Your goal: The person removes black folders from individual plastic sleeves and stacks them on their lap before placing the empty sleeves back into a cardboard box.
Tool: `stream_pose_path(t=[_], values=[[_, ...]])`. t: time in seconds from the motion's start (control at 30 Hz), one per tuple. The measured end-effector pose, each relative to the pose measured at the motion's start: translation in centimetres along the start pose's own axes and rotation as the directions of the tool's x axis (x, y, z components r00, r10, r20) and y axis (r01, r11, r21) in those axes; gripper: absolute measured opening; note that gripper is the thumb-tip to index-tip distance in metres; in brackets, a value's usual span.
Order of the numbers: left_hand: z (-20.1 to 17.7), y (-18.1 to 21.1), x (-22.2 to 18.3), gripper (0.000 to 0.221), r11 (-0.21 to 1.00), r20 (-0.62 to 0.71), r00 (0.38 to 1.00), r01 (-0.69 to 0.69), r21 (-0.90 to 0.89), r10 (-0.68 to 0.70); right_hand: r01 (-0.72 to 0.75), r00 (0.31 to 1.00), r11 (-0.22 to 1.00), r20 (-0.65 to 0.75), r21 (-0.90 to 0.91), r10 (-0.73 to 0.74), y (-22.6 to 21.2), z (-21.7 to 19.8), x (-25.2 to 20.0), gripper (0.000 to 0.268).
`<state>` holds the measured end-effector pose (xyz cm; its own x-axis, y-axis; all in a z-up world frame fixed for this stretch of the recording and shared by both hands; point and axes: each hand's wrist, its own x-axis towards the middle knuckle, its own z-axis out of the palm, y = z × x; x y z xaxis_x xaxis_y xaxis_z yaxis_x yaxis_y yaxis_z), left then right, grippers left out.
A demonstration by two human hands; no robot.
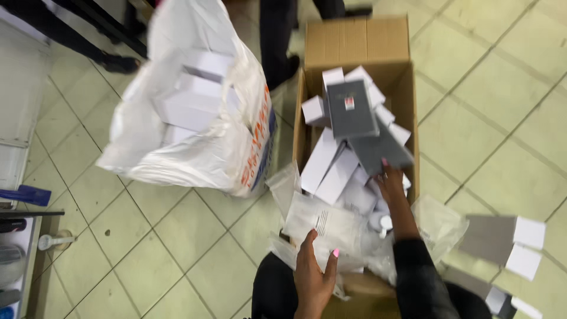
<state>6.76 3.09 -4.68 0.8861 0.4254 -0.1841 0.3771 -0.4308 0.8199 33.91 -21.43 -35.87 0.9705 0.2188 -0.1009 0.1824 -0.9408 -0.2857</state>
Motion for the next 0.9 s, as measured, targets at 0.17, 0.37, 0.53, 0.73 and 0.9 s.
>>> stream_pose_path(t=[0.17, 0.37, 0.53, 0.73, 0.9], values=[[1.7, -2.0, 0.1, 0.070, 0.995, 0.031, 0.999, -0.019, -0.102, 0.022, -0.280, 0.746, -0.227, 0.360, 0.933, 0.560, -5.4, -13.8, -15.0, 0.025], [2.4, -1.4, -1.0, 0.067, 0.963, 0.104, 0.990, 0.115, -0.243, -0.092, -0.227, 0.797, -0.016, 0.195, 0.974, 0.571, -11.8, -22.4, -31.6, 0.032], [2.6, -2.2, -0.5, 0.108, 0.822, 0.079, 0.966, 0.251, -0.511, -0.246, 0.163, 0.873, 0.519, -0.368, 0.839, 0.321, -2.5, -8.7, -32.4, 0.051], [-0.5, -1.9, -2.2, 0.067, 0.403, 0.095, 0.975, 0.170, -0.899, -0.199, 0.037, 0.887, -0.356, 0.134, 0.934, 0.443, -6.5, -13.3, -32.9, 0.006], [-3.1, -0.4, -2.1, 0.063, 0.274, -0.052, 0.996, -0.030, -0.961, -0.073, -0.008, 0.963, -0.385, 0.111, 0.923, 0.246, -11.7, -18.3, -33.6, 0.022]])
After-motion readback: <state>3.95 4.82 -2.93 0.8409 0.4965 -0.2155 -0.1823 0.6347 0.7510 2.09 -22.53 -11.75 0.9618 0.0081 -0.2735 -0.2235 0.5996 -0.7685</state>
